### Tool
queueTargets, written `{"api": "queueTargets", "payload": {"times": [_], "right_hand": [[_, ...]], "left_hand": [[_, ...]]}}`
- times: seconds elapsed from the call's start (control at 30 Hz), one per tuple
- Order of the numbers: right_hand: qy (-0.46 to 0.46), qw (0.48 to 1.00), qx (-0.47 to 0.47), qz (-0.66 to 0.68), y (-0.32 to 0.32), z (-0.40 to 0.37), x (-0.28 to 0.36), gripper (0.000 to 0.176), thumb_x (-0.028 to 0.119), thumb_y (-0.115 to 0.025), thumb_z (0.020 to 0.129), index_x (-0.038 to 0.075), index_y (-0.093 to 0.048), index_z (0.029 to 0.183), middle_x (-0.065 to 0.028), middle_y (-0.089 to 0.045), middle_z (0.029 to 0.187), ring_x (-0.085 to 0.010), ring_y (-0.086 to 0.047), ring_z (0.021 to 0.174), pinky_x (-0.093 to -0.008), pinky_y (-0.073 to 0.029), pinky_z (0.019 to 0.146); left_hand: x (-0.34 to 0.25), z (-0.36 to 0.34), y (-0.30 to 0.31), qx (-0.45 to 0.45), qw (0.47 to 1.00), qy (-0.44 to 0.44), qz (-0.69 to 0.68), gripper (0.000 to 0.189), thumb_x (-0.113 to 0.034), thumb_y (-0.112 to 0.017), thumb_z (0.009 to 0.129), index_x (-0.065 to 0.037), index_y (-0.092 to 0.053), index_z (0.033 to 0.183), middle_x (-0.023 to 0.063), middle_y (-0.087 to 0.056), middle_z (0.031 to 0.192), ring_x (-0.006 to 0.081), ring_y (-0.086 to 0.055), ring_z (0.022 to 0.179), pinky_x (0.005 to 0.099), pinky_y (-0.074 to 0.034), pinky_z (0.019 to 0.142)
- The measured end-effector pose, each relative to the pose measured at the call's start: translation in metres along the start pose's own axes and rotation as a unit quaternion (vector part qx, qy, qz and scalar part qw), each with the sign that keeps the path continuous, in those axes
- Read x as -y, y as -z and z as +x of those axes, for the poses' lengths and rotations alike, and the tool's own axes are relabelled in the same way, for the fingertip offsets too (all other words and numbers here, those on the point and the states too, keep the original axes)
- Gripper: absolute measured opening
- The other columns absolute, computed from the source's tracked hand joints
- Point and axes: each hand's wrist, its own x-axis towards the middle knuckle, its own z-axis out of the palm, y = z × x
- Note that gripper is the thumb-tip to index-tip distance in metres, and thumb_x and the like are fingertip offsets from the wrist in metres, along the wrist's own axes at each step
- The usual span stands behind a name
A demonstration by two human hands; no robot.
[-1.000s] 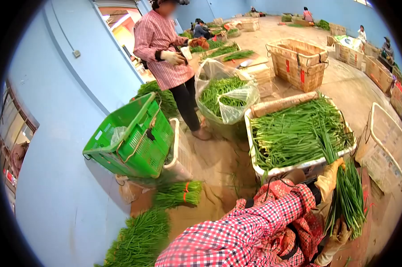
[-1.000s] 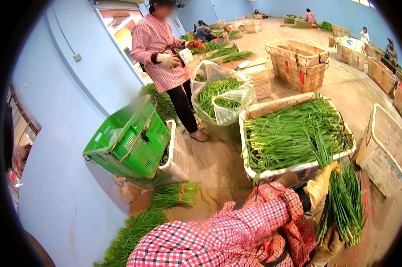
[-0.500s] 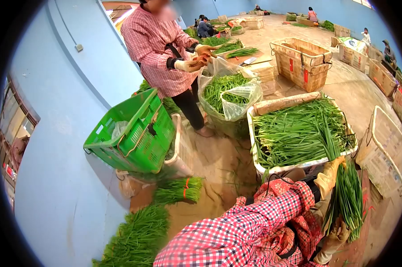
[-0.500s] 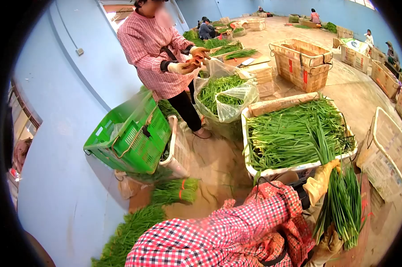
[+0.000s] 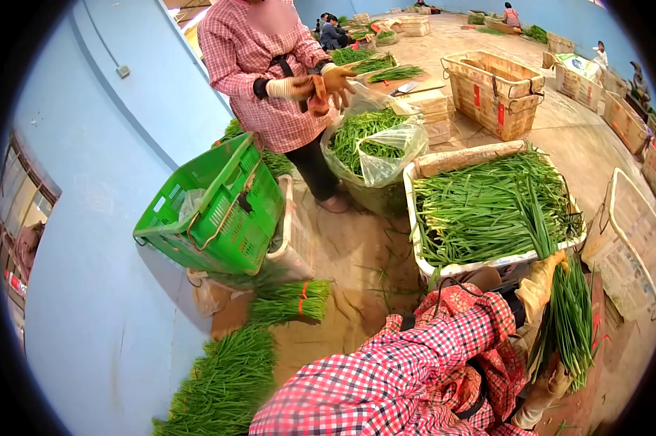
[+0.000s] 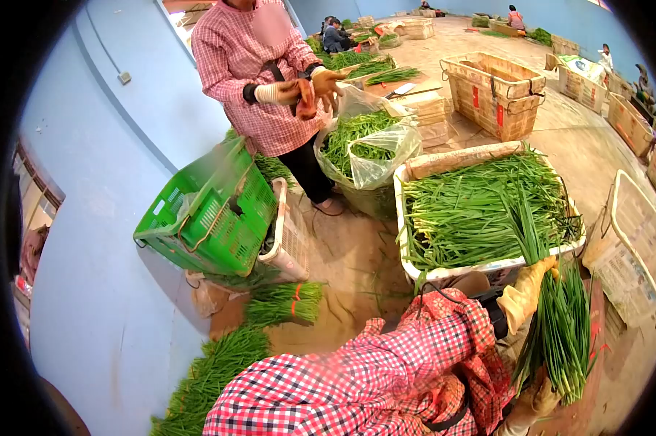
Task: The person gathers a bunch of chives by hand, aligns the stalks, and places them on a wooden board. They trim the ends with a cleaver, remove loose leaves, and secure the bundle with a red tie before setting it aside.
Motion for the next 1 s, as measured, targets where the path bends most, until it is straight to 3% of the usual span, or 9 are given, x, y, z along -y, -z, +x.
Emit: {"api": "queueTargets", "payload": {"times": [0.33,0.53,0.57,0.6,0.63,0.67,0.73,0.87,1.0], "right_hand": [[0.07,0.992,-0.098,-0.024,0.016,0.024,0.015,0.023,-0.003,-0.067,0.086,0.0,-0.066,0.109,-0.0177,-0.066,0.113,-0.0382,-0.063,0.102,-0.0437,-0.052,0.086],[-0.023,0.998,-0.059,0.019,0.052,0.035,0.059,0.035,-0.01,-0.067,0.072,0.004,-0.064,0.105,-0.0146,-0.067,0.092,-0.0376,-0.062,0.088,-0.0439,-0.05,0.078],[-0.038,0.996,-0.068,0.032,0.059,0.038,0.063,0.027,-0.007,-0.068,0.072,0.005,-0.065,0.096,-0.0121,-0.067,0.089,-0.0336,-0.062,0.084,-0.041,-0.05,0.074],[-0.091,0.995,-0.04,0.018,0.065,0.03,0.061,0.024,-0.007,-0.067,0.072,0.005,-0.066,0.093,-0.0112,-0.067,0.088,-0.032,-0.062,0.083,-0.0395,-0.05,0.073],[-0.137,0.99,-0.018,0.013,0.069,0.019,0.055,0.021,-0.006,-0.067,0.072,0.005,-0.066,0.09,-0.0104,-0.068,0.088,-0.0303,-0.063,0.081,-0.0379,-0.05,0.072],[-0.179,0.982,0.051,-0.038,0.071,0.004,0.045,0.02,-0.005,-0.067,0.073,0.004,-0.067,0.09,-0.0105,-0.067,0.087,-0.0302,-0.062,0.079,-0.0372,-0.05,0.072],[-0.245,0.952,0.139,-0.116,0.07,-0.03,0.029,0.014,0.005,-0.069,0.08,0.004,-0.068,0.094,-0.0113,-0.068,0.085,-0.0293,-0.064,0.074,-0.0364,-0.051,0.072],[-0.466,0.857,0.052,0.212,0.098,-0.006,0.052,0.028,0.027,-0.072,0.089,0.002,-0.067,0.099,-0.0099,-0.07,0.093,-0.0241,-0.067,0.089,-0.0373,-0.051,0.08],[-0.242,0.966,-0.079,0.041,0.087,0.027,0.063,0.027,0.026,-0.072,0.088,0.003,-0.067,0.102,-0.0113,-0.069,0.101,-0.0277,-0.064,0.098,-0.0371,-0.048,0.089]], "left_hand": [[0.013,0.0,-0.016,-0.075,0.992,0.025,-0.103,0.027,-0.007,-0.049,0.091,-0.014,-0.053,0.117,0.0046,-0.055,0.087,0.0198,-0.046,0.074,0.0322,-0.044,0.071],[-0.031,-0.031,0.01,-0.061,0.891,-0.178,0.414,0.016,-0.01,-0.057,0.087,-0.011,-0.059,0.103,0.0022,-0.061,0.099,0.023,-0.057,0.094,0.0365,-0.047,0.085],[-0.018,-0.026,0.018,-0.038,0.895,-0.201,0.397,0.029,-0.003,-0.055,0.082,-0.012,-0.055,0.11,0.0043,-0.06,0.099,0.0229,-0.057,0.094,0.0373,-0.046,0.088],[-0.002,-0.004,0.019,0.04,0.999,-0.017,0.028,0.018,-0.01,-0.056,0.086,-0.01,-0.056,0.104,0.0064,-0.061,0.093,0.0239,-0.059,0.088,0.0366,-0.049,0.084],[0.013,0.018,0.02,-0.032,0.922,0.168,-0.349,0.012,-0.018,-0.057,0.09,-0.008,-0.057,0.098,0.0085,-0.062,0.087,0.025,-0.06,0.081,0.036,-0.052,0.08],[0.015,0.022,0.013,-0.08,0.886,0.192,-0.415,0.018,-0.024,-0.057,0.092,-0.006,-0.058,0.091,0.0092,-0.061,0.082,0.0255,-0.06,0.076,0.037,-0.054,0.075],[0.042,0.045,0.032,-0.079,0.901,0.21,-0.371,0.023,-0.027,-0.058,0.092,-0.006,-0.059,0.086,0.0116,-0.063,0.083,0.0274,-0.061,0.077,0.0413,-0.054,0.075],[0.029,0.046,0.028,-0.096,0.914,0.205,-0.337,0.026,-0.031,-0.054,0.093,-0.006,-0.059,0.088,0.0118,-0.064,0.085,0.0285,-0.061,0.078,0.0446,-0.054,0.075],[0.036,0.048,0.033,-0.093,0.899,0.219,-0.367,0.028,-0.033,-0.053,0.094,-0.006,-0.059,0.088,0.0099,-0.063,0.083,0.0267,-0.061,0.077,0.0438,-0.054,0.074]]}}
